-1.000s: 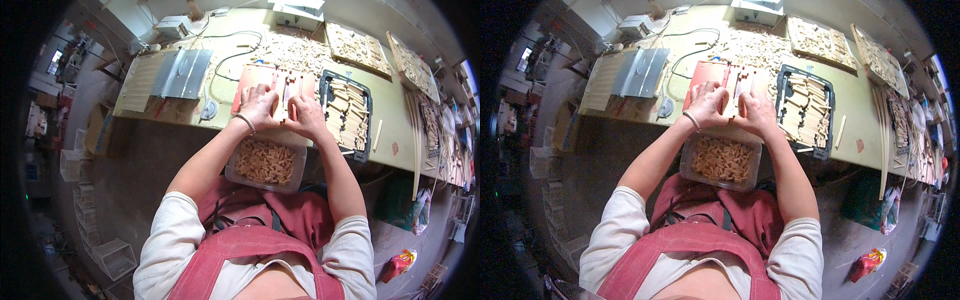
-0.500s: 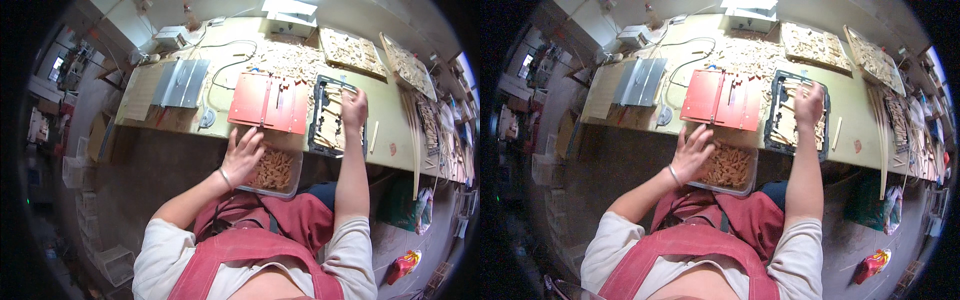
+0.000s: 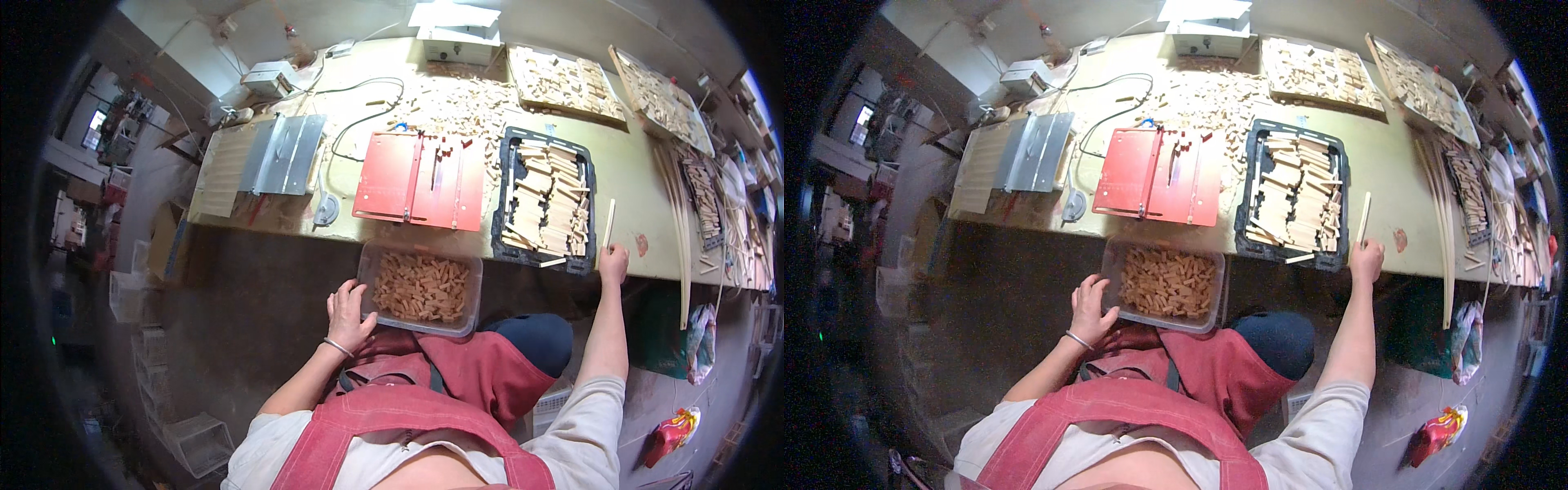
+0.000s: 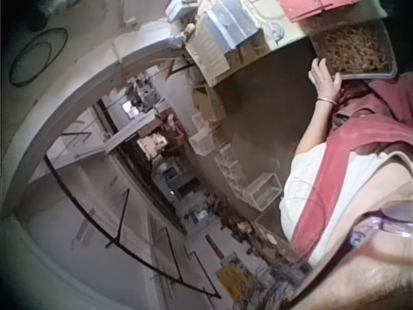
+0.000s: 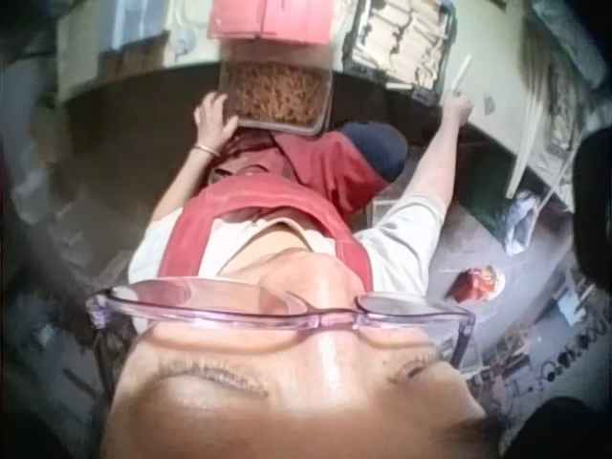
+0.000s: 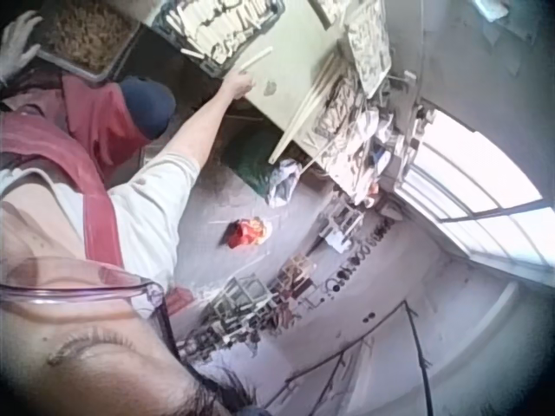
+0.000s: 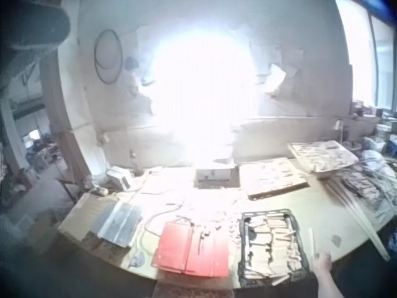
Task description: The person repeatedly picks up small wooden blocks from a tray, places them on a red planer, and pushes them through to shape the edges. The shaped pieces are then returned to the tray. The process is repeated continuously throughout the clip.
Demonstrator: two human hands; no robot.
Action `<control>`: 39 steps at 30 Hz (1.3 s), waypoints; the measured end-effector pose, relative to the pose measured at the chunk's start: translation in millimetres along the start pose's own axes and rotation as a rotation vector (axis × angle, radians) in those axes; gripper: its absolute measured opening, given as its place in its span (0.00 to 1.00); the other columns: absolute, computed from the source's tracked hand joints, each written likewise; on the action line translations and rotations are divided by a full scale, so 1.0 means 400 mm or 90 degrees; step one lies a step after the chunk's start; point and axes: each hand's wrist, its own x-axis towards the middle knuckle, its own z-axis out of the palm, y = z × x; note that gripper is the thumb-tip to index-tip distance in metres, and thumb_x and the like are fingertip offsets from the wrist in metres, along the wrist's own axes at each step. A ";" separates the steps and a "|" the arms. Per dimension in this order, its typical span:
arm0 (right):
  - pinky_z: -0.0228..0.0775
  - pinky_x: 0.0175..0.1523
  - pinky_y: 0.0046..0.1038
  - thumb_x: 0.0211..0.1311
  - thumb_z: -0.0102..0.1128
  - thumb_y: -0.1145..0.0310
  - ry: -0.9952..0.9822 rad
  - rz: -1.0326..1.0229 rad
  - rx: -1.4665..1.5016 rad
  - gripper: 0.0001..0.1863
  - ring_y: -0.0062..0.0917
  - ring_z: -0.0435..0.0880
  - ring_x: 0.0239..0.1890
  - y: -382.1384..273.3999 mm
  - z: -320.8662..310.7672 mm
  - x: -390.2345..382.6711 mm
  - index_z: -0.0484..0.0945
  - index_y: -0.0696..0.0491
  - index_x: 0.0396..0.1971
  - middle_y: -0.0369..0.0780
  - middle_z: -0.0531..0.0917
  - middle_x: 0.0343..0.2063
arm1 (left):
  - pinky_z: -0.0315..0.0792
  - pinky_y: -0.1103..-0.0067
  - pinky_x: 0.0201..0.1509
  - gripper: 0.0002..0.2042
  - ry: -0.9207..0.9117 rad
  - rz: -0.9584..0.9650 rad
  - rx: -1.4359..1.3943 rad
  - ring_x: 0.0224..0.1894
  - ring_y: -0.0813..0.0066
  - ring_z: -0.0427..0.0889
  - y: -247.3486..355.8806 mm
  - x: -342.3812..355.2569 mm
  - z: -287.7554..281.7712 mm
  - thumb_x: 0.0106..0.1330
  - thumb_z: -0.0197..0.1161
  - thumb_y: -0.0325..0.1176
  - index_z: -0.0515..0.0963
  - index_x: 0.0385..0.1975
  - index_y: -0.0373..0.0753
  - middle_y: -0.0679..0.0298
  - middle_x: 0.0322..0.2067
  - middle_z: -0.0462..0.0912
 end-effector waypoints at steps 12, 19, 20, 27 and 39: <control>0.78 0.52 0.41 0.69 0.59 0.76 0.095 -0.243 0.242 0.05 0.41 0.85 0.46 -0.082 -0.096 0.006 0.80 0.55 0.42 0.43 0.84 0.44 | 0.67 0.57 0.72 0.35 0.031 -0.002 -0.061 0.69 0.44 0.71 -0.030 0.013 0.021 0.59 0.73 0.33 0.69 0.67 0.34 0.45 0.67 0.70; 0.77 0.49 0.41 0.69 0.61 0.76 0.018 -0.682 0.217 0.02 0.43 0.84 0.44 -0.552 -0.191 -0.161 0.80 0.54 0.38 0.45 0.83 0.37 | 0.68 0.57 0.72 0.35 0.029 -0.005 -0.088 0.69 0.44 0.71 -0.025 0.028 0.010 0.60 0.73 0.32 0.68 0.68 0.33 0.44 0.67 0.69; 0.77 0.48 0.42 0.68 0.60 0.76 0.004 -0.675 0.198 0.02 0.43 0.84 0.44 -0.584 -0.180 -0.168 0.80 0.54 0.37 0.45 0.83 0.36 | 0.67 0.57 0.72 0.35 0.037 -0.004 -0.088 0.69 0.44 0.71 -0.030 0.025 0.006 0.60 0.73 0.32 0.69 0.68 0.33 0.45 0.67 0.69; 0.78 0.46 0.45 0.69 0.57 0.75 0.012 -0.686 0.139 0.03 0.44 0.85 0.43 -0.721 -0.112 -0.136 0.80 0.53 0.36 0.46 0.83 0.35 | 0.71 0.60 0.71 0.32 0.070 -0.020 -0.151 0.67 0.48 0.75 -0.078 0.014 -0.003 0.61 0.72 0.28 0.70 0.66 0.30 0.46 0.63 0.73; 0.77 0.47 0.40 0.70 0.59 0.72 0.055 -0.425 0.319 0.05 0.42 0.86 0.40 -0.687 -0.191 -0.198 0.80 0.57 0.39 0.47 0.85 0.37 | 0.81 0.79 0.45 0.07 0.160 -0.101 -0.662 0.38 0.80 0.84 0.071 0.284 -0.051 0.78 0.62 0.30 0.81 0.48 0.34 0.66 0.37 0.85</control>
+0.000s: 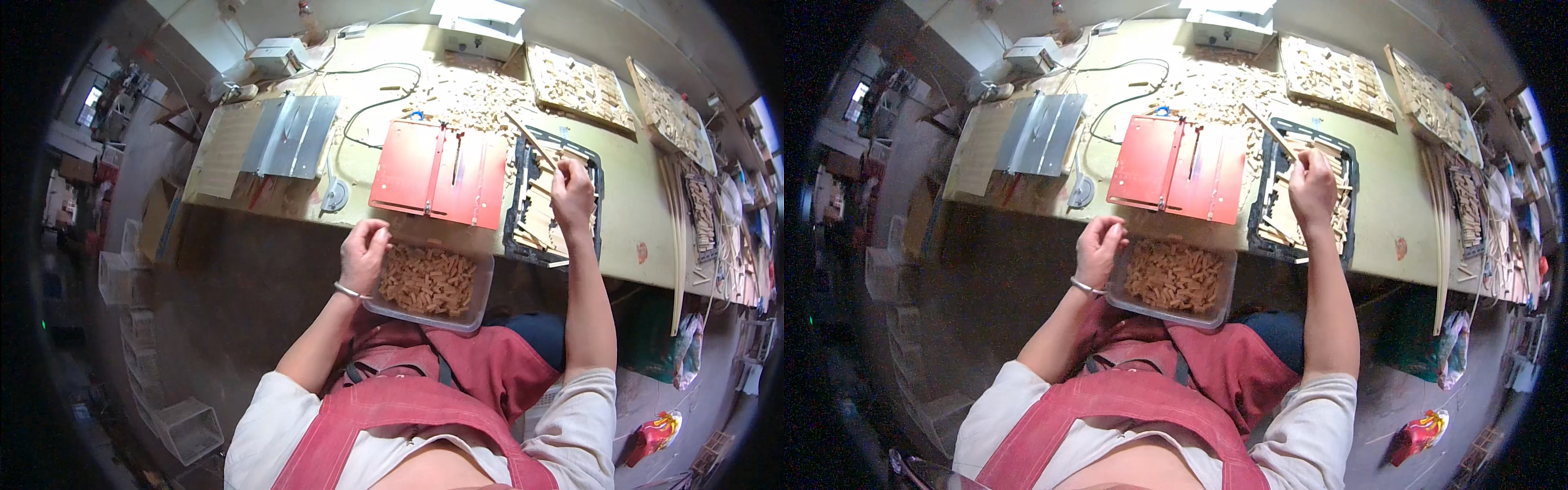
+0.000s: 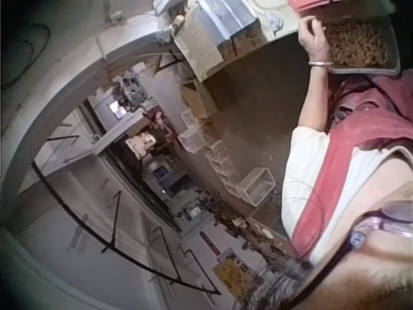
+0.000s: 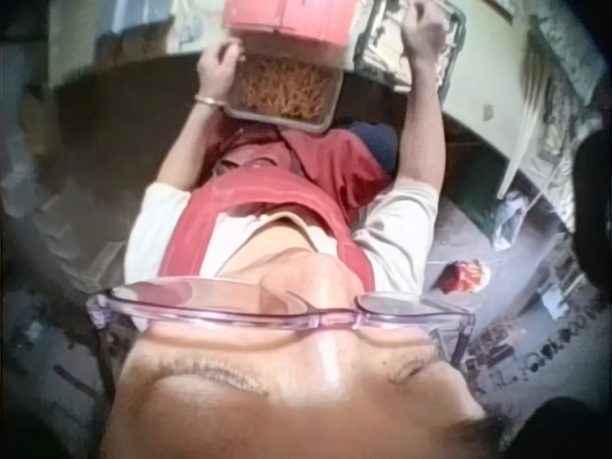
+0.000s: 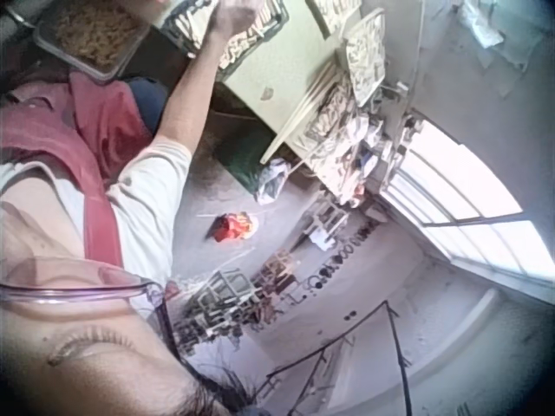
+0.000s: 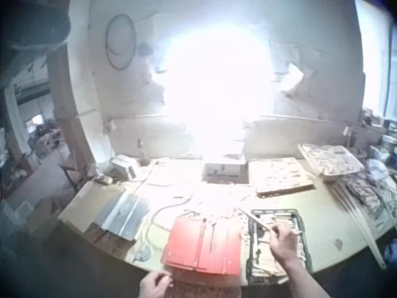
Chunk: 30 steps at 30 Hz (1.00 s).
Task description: The person repeatedly picks up small wooden blocks from a tray, places them on a red planer, and pushes them through to shape the edges. The shaped pieces are then returned to the tray. The process is repeated continuously throughout the clip.
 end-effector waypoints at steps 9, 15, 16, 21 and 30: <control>0.79 0.45 0.37 0.68 0.62 0.72 -0.057 0.104 -0.009 0.05 0.39 0.89 0.37 0.014 -0.131 -0.171 0.82 0.58 0.39 0.47 0.88 0.34 | 0.83 0.80 0.43 0.06 0.037 -0.083 -0.081 0.37 0.81 0.84 -0.071 -0.039 -0.019 0.78 0.61 0.27 0.82 0.47 0.34 0.66 0.37 0.85; 0.80 0.45 0.33 0.68 0.65 0.72 0.049 0.170 0.001 0.07 0.28 0.87 0.34 0.083 -0.170 -0.227 0.84 0.60 0.41 0.42 0.89 0.31 | 0.82 0.82 0.42 0.07 0.012 -0.159 -0.118 0.36 0.82 0.84 -0.039 -0.054 -0.030 0.78 0.62 0.28 0.81 0.49 0.34 0.65 0.38 0.86; 0.80 0.45 0.33 0.68 0.65 0.72 0.055 0.175 0.003 0.07 0.28 0.87 0.34 0.081 -0.175 -0.235 0.84 0.59 0.40 0.42 0.89 0.31 | 0.81 0.81 0.41 0.09 -0.002 -0.181 -0.128 0.37 0.80 0.86 -0.042 -0.042 -0.025 0.79 0.62 0.33 0.80 0.51 0.36 0.65 0.39 0.86; 0.80 0.48 0.39 0.68 0.63 0.70 0.097 0.176 -0.042 0.07 0.40 0.90 0.37 0.093 -0.181 -0.253 0.85 0.57 0.39 0.47 0.90 0.34 | 0.82 0.72 0.41 0.16 0.006 -0.266 -0.294 0.41 0.68 0.90 -0.019 0.063 0.048 0.83 0.58 0.45 0.77 0.56 0.40 0.60 0.42 0.88; 0.81 0.48 0.41 0.62 0.63 0.68 0.214 0.362 -0.006 0.08 0.42 0.91 0.37 0.367 -0.236 -0.302 0.86 0.57 0.33 0.48 0.90 0.31 | 0.79 0.69 0.55 0.17 0.001 -0.013 0.214 0.46 0.64 0.86 -0.154 0.112 -0.019 0.81 0.60 0.44 0.83 0.53 0.37 0.60 0.45 0.88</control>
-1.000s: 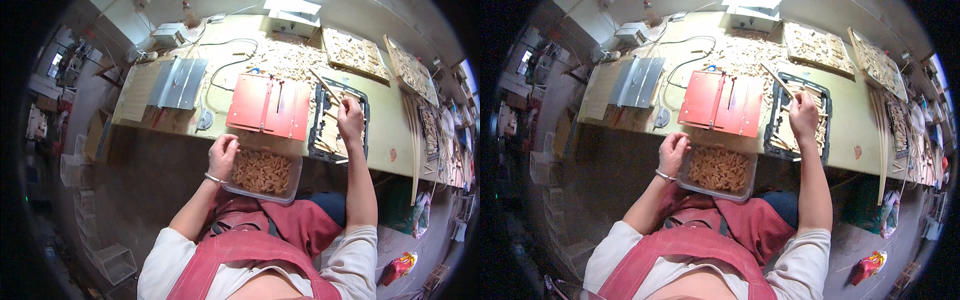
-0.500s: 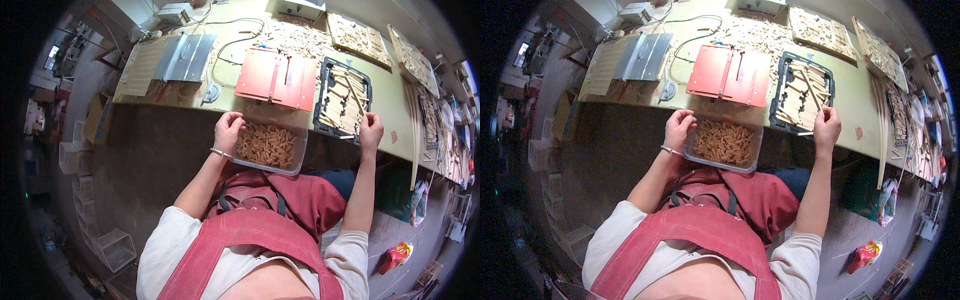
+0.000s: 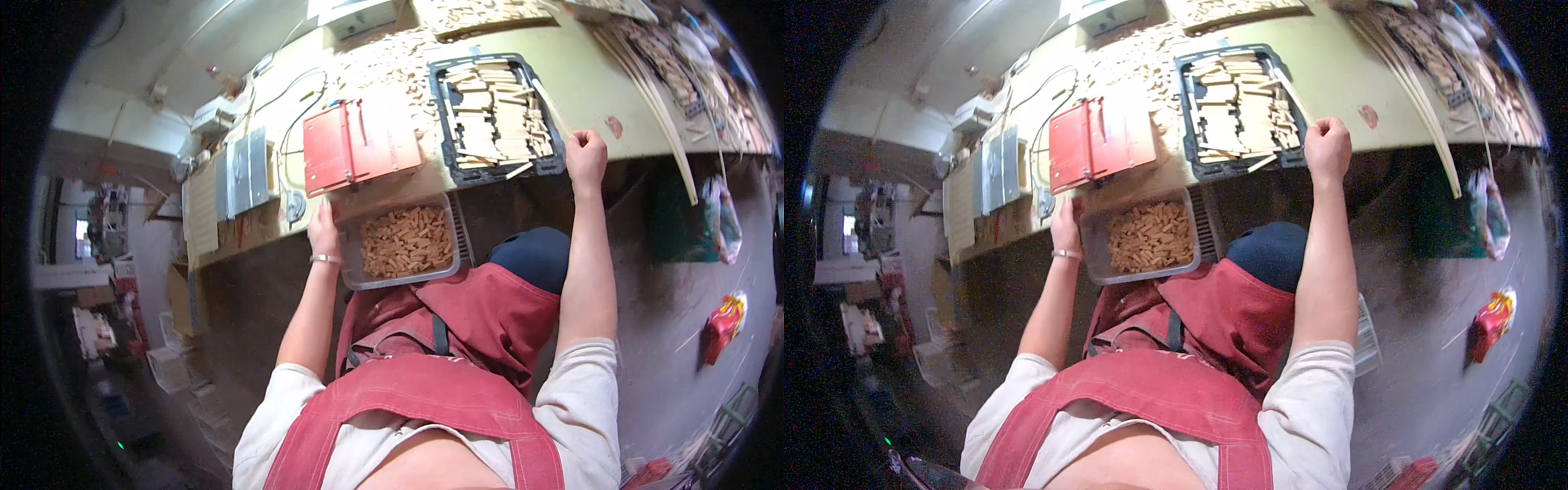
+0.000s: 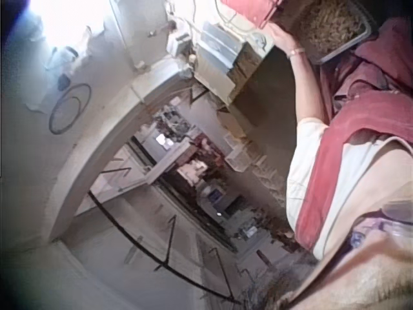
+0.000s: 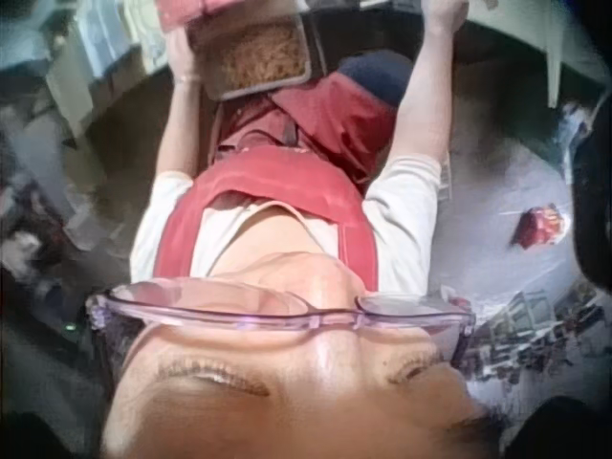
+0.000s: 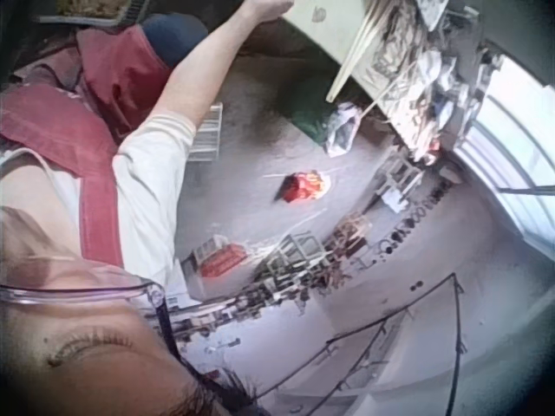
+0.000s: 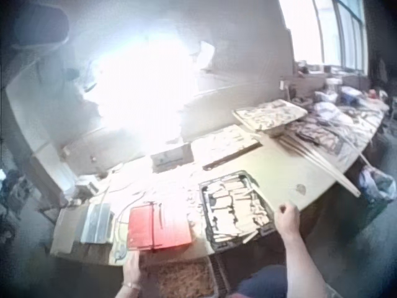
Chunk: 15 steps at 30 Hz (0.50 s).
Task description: The person repeatedly picks up small wooden blocks from a tray, places them on a red planer, and pushes them through to shape the edges. The shaped pieces are then returned to the tray. The process is repeated continuously throughout the clip.
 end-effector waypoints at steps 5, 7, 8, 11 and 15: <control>0.80 0.46 0.49 0.66 0.61 0.64 0.010 0.072 -0.158 0.08 0.48 0.89 0.42 0.120 -0.014 0.018 0.84 0.53 0.37 0.47 0.90 0.37 | 0.76 0.70 0.59 0.24 -0.065 -0.043 0.205 0.51 0.66 0.83 -0.226 -0.113 -0.125 0.72 0.71 0.41 0.78 0.58 0.30 0.54 0.50 0.85; 0.79 0.46 0.50 0.67 0.61 0.64 0.026 0.086 -0.203 0.08 0.48 0.89 0.43 0.176 -0.015 0.039 0.83 0.52 0.39 0.46 0.89 0.38 | 0.78 0.72 0.58 0.24 -0.196 -0.267 0.120 0.51 0.67 0.84 -0.168 -0.153 -0.095 0.73 0.68 0.38 0.74 0.63 0.32 0.57 0.52 0.85; 0.79 0.47 0.50 0.67 0.61 0.64 0.030 0.089 -0.219 0.08 0.47 0.89 0.44 0.191 -0.011 0.049 0.83 0.52 0.39 0.46 0.89 0.38 | 0.79 0.72 0.55 0.20 -0.174 -0.252 0.126 0.50 0.68 0.84 -0.169 -0.169 -0.088 0.75 0.64 0.35 0.75 0.62 0.33 0.58 0.51 0.85; 0.79 0.48 0.49 0.66 0.64 0.63 0.022 0.060 -0.240 0.09 0.46 0.88 0.45 0.254 0.017 0.087 0.84 0.50 0.42 0.46 0.89 0.41 | 0.81 0.73 0.48 0.14 -0.114 -0.233 0.127 0.45 0.71 0.85 -0.171 -0.205 -0.053 0.78 0.57 0.29 0.75 0.59 0.34 0.61 0.48 0.86; 0.79 0.51 0.47 0.62 0.69 0.64 0.104 -0.107 -0.359 0.14 0.45 0.86 0.48 0.217 0.021 0.070 0.85 0.49 0.47 0.44 0.87 0.45 | 0.83 0.72 0.39 0.12 -0.069 -0.291 0.083 0.41 0.70 0.86 -0.153 -0.223 -0.032 0.79 0.56 0.30 0.75 0.58 0.39 0.61 0.44 0.85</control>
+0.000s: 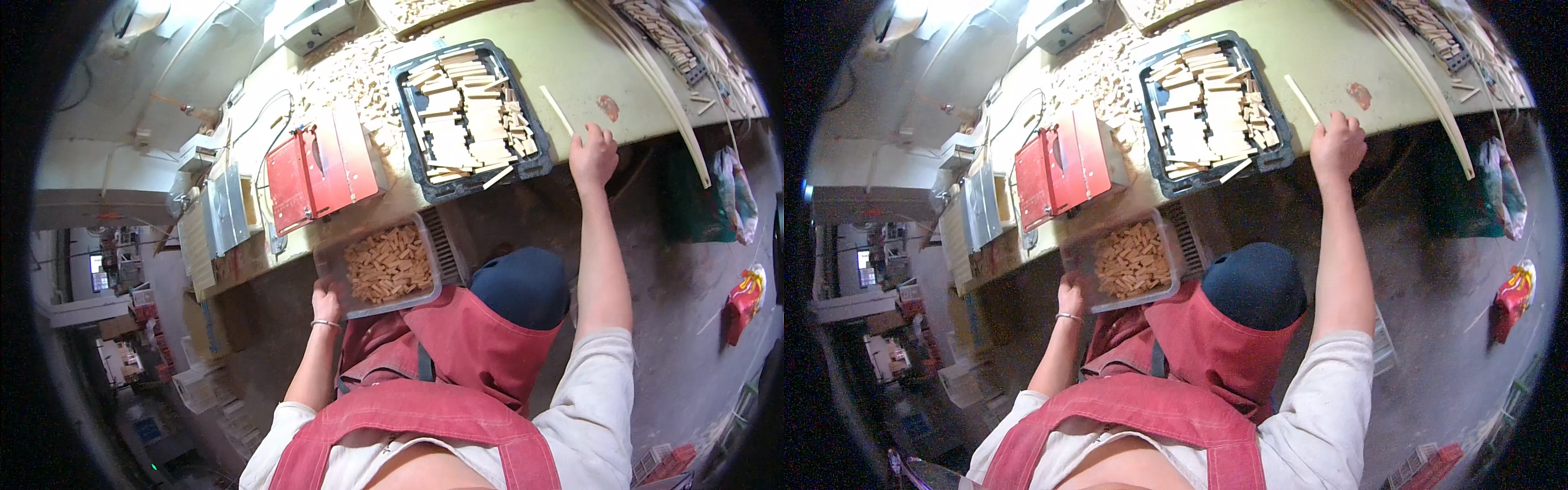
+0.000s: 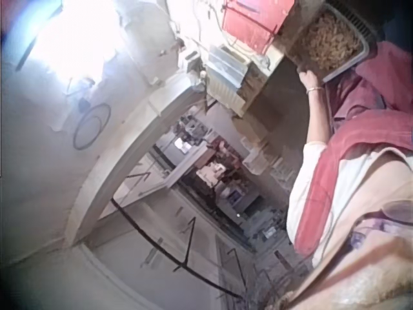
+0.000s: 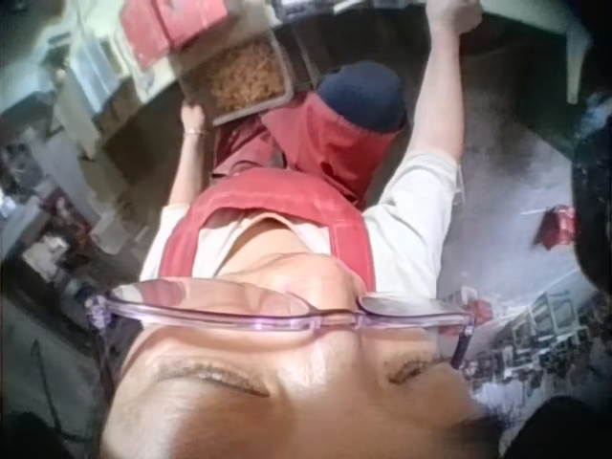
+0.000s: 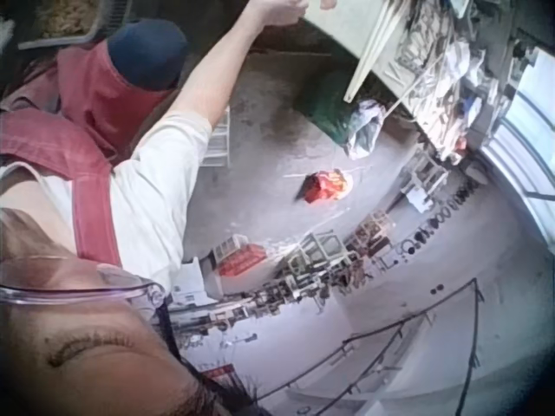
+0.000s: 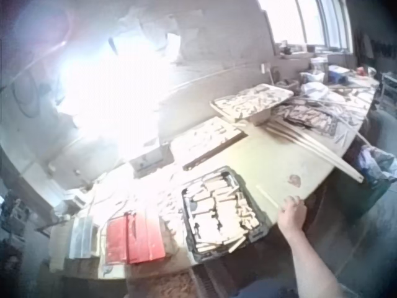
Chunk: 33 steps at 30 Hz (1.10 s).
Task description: The person repeatedly picks up small wooden blocks from a tray, places them on a red planer, and pushes them through to shape the edges. The shaped pieces are then returned to the tray. The process is repeated continuously throughout the clip.
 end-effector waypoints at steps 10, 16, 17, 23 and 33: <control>0.70 0.62 0.38 0.58 0.66 0.74 -0.323 -0.397 0.275 0.08 0.33 0.79 0.55 -0.191 -0.112 -0.139 0.86 0.50 0.38 0.37 0.81 0.45 | 0.82 0.75 0.43 0.10 0.008 0.036 -0.063 0.41 0.72 0.86 -0.065 0.026 0.014 0.77 0.57 0.26 0.75 0.55 0.36 0.60 0.42 0.84; 0.72 0.57 0.40 0.58 0.71 0.72 -0.266 -0.459 0.246 0.04 0.37 0.80 0.50 -0.221 -0.090 -0.148 0.83 0.52 0.30 0.40 0.81 0.39 | 0.80 0.71 0.56 0.13 0.021 0.049 -0.061 0.49 0.64 0.86 -0.077 0.024 0.011 0.76 0.57 0.26 0.76 0.57 0.32 0.55 0.48 0.86; 0.72 0.57 0.40 0.58 0.72 0.72 -0.267 -0.459 0.258 0.04 0.37 0.80 0.50 -0.231 -0.088 -0.150 0.83 0.52 0.30 0.40 0.81 0.39 | 0.78 0.69 0.59 0.14 0.070 0.108 0.018 0.52 0.61 0.85 -0.176 0.061 -0.009 0.76 0.58 0.27 0.76 0.57 0.32 0.53 0.49 0.86; 0.72 0.61 0.40 0.60 0.70 0.72 -0.290 -0.387 0.264 0.03 0.38 0.80 0.53 -0.272 -0.072 -0.063 0.86 0.51 0.34 0.42 0.82 0.39 | 0.77 0.68 0.60 0.12 0.043 0.105 0.079 0.53 0.60 0.85 -0.039 0.000 0.017 0.76 0.58 0.26 0.76 0.56 0.31 0.50 0.48 0.87; 0.70 0.66 0.42 0.60 0.66 0.71 -0.255 -0.321 0.123 0.18 0.38 0.77 0.62 -0.407 0.107 0.173 0.84 0.49 0.52 0.41 0.83 0.52 | 0.77 0.67 0.60 0.10 0.034 0.140 0.037 0.52 0.59 0.85 0.008 -0.049 0.019 0.78 0.55 0.25 0.73 0.55 0.31 0.49 0.50 0.85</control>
